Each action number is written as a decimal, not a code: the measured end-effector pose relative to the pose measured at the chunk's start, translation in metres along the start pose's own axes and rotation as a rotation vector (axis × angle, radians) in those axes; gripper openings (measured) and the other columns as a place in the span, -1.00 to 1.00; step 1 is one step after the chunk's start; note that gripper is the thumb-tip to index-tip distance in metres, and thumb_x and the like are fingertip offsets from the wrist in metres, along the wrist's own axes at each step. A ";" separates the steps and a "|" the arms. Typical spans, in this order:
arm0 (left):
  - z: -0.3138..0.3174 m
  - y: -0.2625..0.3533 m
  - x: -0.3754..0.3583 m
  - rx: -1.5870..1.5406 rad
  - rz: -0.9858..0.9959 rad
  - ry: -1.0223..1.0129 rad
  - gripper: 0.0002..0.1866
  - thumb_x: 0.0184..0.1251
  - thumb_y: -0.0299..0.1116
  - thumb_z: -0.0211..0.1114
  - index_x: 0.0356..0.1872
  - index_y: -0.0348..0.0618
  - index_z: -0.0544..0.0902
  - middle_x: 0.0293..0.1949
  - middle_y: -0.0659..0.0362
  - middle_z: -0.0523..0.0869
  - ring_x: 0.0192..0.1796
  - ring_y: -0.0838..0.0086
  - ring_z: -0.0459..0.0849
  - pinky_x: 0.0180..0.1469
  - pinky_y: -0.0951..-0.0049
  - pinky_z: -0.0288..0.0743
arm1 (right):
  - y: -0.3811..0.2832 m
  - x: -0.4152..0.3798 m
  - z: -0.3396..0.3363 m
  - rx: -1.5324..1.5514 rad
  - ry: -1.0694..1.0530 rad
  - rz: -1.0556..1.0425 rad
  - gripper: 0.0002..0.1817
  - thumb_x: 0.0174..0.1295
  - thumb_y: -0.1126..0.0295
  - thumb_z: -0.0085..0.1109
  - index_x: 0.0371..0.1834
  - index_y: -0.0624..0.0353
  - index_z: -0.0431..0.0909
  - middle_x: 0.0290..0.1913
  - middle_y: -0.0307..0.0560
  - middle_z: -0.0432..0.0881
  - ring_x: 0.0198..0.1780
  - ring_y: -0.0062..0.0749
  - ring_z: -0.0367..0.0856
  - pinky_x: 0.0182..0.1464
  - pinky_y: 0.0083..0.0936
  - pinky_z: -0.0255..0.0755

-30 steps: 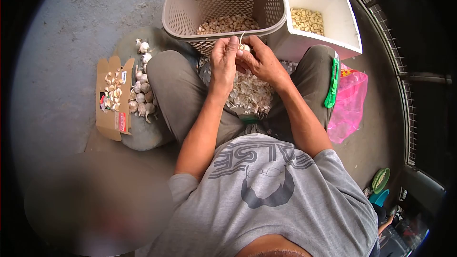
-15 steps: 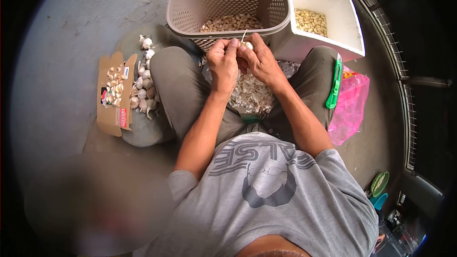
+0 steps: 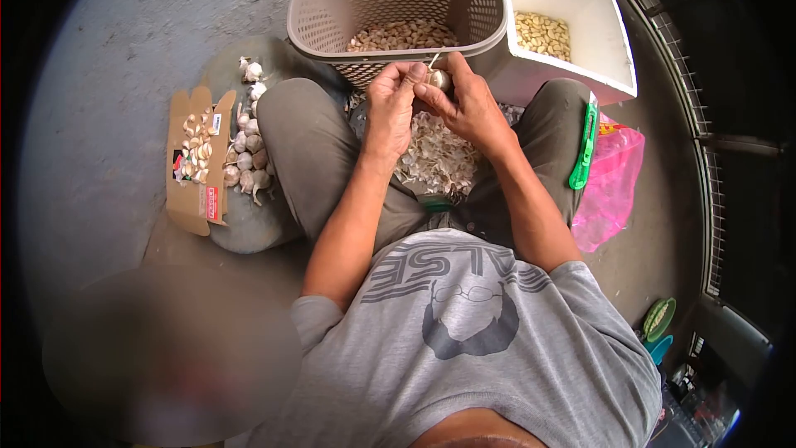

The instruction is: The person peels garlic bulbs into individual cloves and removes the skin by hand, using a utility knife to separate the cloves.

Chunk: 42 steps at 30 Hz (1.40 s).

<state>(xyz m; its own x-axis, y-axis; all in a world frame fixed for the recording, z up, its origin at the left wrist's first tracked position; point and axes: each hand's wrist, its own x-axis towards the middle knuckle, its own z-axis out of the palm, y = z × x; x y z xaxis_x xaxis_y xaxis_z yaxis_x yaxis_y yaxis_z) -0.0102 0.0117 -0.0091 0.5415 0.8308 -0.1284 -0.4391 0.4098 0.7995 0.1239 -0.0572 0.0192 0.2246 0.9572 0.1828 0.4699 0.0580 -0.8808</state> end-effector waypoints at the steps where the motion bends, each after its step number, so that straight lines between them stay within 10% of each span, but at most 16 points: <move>1: 0.000 0.001 -0.001 0.050 0.021 -0.019 -0.81 0.55 -0.31 0.36 -0.13 -0.25 0.67 -0.26 0.21 0.76 -0.30 0.60 0.72 -0.27 0.54 0.68 | 0.002 -0.001 -0.001 0.040 -0.021 -0.003 -0.49 0.45 0.00 0.30 -0.07 0.28 0.39 -0.46 0.23 0.62 -0.39 0.11 0.66 -0.30 -0.16 0.50; 10: 0.003 -0.011 0.000 0.481 0.298 0.153 -0.89 0.58 -0.55 0.19 -0.20 -0.32 0.66 -0.34 0.26 0.71 -0.36 0.69 0.58 -0.31 0.59 0.54 | -0.007 0.000 0.015 -0.133 0.014 0.069 -0.58 0.57 0.13 0.05 -0.28 0.34 0.42 -0.32 0.41 0.64 -0.20 0.46 0.61 -0.20 0.08 0.49; 19: -0.011 -0.022 0.012 -0.024 0.115 0.267 -0.74 0.73 -0.31 0.03 -0.14 -0.22 0.62 -0.34 0.24 0.67 -0.44 0.59 0.60 -0.36 0.46 0.54 | -0.003 -0.006 0.036 -0.141 0.114 -0.172 -0.67 0.52 0.20 0.06 -0.01 0.28 0.58 -0.07 0.35 0.67 -0.13 0.41 0.62 -0.05 0.10 0.54; 20: -0.013 -0.022 0.012 -0.038 0.063 0.241 -0.73 0.74 -0.29 0.03 -0.14 -0.21 0.62 -0.35 0.22 0.67 -0.46 0.56 0.61 -0.39 0.44 0.55 | 0.004 0.000 0.035 -0.080 0.172 -0.276 -0.68 0.51 0.28 -0.01 0.02 0.31 0.61 -0.20 0.24 0.72 -0.30 0.16 0.70 -0.21 -0.06 0.61; 24: -0.004 -0.009 0.006 -0.118 -0.064 0.170 -0.72 0.75 -0.25 0.01 -0.11 -0.22 0.59 -0.37 0.15 0.68 -0.50 0.46 0.65 -0.43 0.38 0.56 | 0.011 0.009 0.004 0.854 0.064 0.386 -0.69 0.43 0.38 -0.14 -0.09 0.35 0.61 -0.45 -0.11 0.67 -0.52 -0.59 0.59 -0.56 -0.57 0.39; 31: -0.002 -0.016 0.012 -0.106 -0.077 0.189 -0.74 0.73 -0.22 0.07 -0.12 -0.18 0.59 -0.37 0.20 0.70 -0.47 0.51 0.67 -0.49 0.46 0.58 | 0.004 0.002 0.015 0.378 0.037 0.202 -0.78 0.36 0.41 0.37 -0.15 0.31 0.54 -0.40 -0.16 0.68 -0.48 -0.63 0.55 -0.49 -0.58 0.40; 42: -0.002 -0.006 0.005 -0.063 -0.057 0.074 -0.72 0.65 -0.22 0.23 -0.09 -0.31 0.63 -0.32 0.12 0.70 -0.52 0.45 0.66 -0.52 0.40 0.57 | 0.024 0.009 -0.013 0.971 0.032 0.360 -0.91 0.22 0.56 0.36 -0.30 0.27 0.62 -0.50 -0.18 0.63 -0.58 -0.57 0.55 -0.60 -0.58 0.38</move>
<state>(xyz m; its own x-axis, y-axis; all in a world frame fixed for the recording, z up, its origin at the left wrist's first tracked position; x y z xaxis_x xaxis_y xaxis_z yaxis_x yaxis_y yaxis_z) -0.0061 0.0136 -0.0158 0.5138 0.8298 -0.2178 -0.4546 0.4786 0.7512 0.1485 -0.0506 0.0053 0.2449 0.9559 -0.1622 -0.5175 -0.0126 -0.8556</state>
